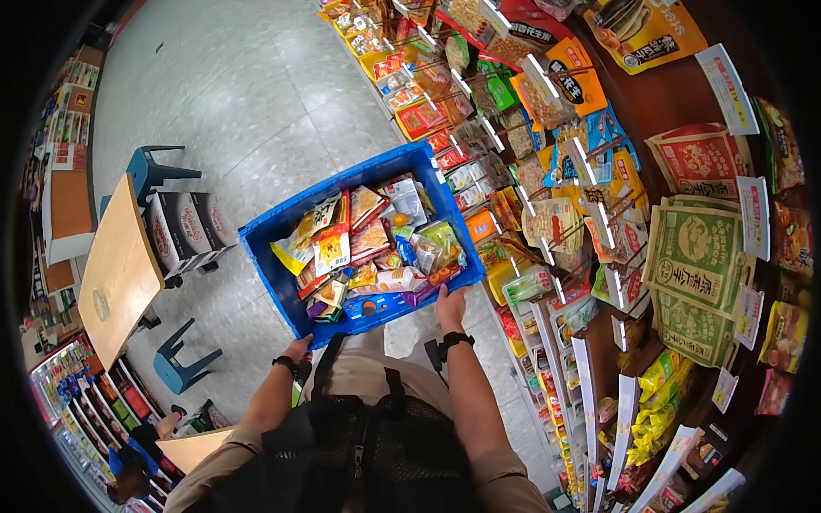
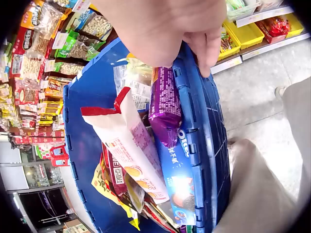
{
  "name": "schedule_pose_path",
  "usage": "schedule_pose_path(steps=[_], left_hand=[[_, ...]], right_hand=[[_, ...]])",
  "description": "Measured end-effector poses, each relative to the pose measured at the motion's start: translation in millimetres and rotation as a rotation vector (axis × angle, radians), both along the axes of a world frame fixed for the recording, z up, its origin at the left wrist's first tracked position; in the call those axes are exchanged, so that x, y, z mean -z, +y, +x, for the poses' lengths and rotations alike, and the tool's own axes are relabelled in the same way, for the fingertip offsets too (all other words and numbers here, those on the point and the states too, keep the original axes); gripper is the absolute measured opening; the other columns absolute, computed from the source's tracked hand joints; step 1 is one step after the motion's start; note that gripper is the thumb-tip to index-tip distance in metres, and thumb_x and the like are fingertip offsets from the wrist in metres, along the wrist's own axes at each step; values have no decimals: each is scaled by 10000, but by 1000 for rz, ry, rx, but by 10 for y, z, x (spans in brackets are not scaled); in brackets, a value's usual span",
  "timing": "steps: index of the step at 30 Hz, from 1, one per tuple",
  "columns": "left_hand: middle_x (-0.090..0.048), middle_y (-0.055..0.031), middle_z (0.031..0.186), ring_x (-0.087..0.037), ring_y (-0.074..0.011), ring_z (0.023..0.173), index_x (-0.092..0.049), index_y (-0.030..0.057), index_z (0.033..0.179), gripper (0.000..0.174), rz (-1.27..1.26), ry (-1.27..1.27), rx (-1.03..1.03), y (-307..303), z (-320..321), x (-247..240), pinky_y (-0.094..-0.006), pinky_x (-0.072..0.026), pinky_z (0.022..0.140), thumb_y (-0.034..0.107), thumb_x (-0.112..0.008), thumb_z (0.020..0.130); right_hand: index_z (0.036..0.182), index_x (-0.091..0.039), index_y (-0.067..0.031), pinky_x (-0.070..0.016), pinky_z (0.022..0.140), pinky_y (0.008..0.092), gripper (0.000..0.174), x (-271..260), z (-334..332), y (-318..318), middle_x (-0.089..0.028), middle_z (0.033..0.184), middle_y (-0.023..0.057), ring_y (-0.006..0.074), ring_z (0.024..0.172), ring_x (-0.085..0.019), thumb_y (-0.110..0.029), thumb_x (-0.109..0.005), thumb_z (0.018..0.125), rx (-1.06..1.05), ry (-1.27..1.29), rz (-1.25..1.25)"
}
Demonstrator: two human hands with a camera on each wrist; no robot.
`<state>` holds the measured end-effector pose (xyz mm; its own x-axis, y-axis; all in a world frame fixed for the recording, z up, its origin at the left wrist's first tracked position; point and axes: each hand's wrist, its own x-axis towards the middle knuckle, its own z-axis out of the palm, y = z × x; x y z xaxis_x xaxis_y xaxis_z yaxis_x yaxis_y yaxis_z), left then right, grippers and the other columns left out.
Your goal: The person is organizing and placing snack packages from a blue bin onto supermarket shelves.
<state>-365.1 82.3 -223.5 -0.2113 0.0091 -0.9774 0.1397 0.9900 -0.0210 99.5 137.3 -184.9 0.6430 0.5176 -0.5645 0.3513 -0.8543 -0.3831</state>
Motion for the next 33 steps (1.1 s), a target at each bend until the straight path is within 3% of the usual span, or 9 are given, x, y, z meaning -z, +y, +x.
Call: schedule_pose_path(steps=[7, 9, 13, 16, 18, 23, 26, 29, 33], left_hand=[[-585, -78, 661, -552, -209, 475, -585, 34, 923, 362, 45, -57, 96, 170, -147, 48, -335, -465, 434, 395, -605, 943], [-651, -129, 747, -627, -245, 523, -581, 16, 1020, 399, 13, -144, 151, 170, -215, 79, -348, -535, 474, 409, -582, 952], [-660, -158, 861, -672, -289, 595, -566, -17, 1110, 458, 36, -246, 133, 275, -260, 57, -365, -567, 540, 395, -627, 919], [-635, -233, 1007, -685, -368, 801, -502, -43, 1204, 570, 138, 38, 447, 755, 67, -360, -435, -574, 703, 376, -671, 857], [-465, -339, 1226, -495, -485, 1142, -354, -69, 1316, 705, 695, 711, 666, 1086, 265, -480, -508, -415, 1002, 264, -669, 779], [-503, -301, 1160, -541, -459, 1064, -372, -43, 1334, 699, 923, 862, 676, 1731, 605, -178, -509, -467, 892, 286, -686, 802], [-468, -227, 1271, -558, -405, 1094, -360, 50, 1377, 760, 709, 890, 764, 1701, 1052, -660, -490, -515, 848, 409, -718, 811], [-393, -244, 1398, -460, -413, 1239, -356, 121, 1385, 802, 656, 1007, 790, 1549, 1073, -349, -589, -456, 891, 694, -525, 849], [-426, -232, 1356, -499, -417, 1179, -390, 90, 1355, 764, 778, 1083, 822, 1402, 1225, -332, -567, -474, 860, 655, -535, 862]], right_hand=[[1466, -97, 128, -475, 927, 488, 907, -142, -66, 12, -591, 1202, 311, 438, 1100, -588, -380, -604, 912, 74, 55, -37], [1454, -244, 66, -385, 992, 536, 797, -388, -191, 181, -481, 1327, 259, 405, 1242, -463, -371, -619, 903, 18, -377, -128], [1335, -428, -4, -349, 976, 535, 616, -872, -365, 423, -447, 1318, 230, 403, 1214, -437, -325, -656, 862, -202, -383, 390], [1252, -520, -53, -430, 941, 459, 578, -716, -504, 494, -517, 1181, 203, 393, 1099, -505, -354, -732, 807, -323, -144, 499], [1185, -564, -108, -436, 935, 453, 504, -712, -594, 513, -557, 1116, 158, 373, 1078, -525, -346, -753, 782, -343, -75, 432], [1046, -595, -109, -483, 830, 397, 412, -799, -415, 515, -607, 1012, 111, 311, 979, -590, -328, -787, 755, -178, 164, 393], [933, -609, -104, -469, 822, 366, 304, -802, -349, 408, -612, 936, 88, 276, 953, -579, -269, -791, 755, -299, 288, 612], [951, -544, -98, -468, 846, 415, 250, -1284, -424, 332, -536, 1043, 128, 340, 984, -562, -153, -717, 780, -342, 309, 572], [995, -526, -88, -475, 832, 439, 269, -2106, -280, 55, -488, 1094, 151, 373, 998, -551, -65, -661, 763, -474, 150, 684]])
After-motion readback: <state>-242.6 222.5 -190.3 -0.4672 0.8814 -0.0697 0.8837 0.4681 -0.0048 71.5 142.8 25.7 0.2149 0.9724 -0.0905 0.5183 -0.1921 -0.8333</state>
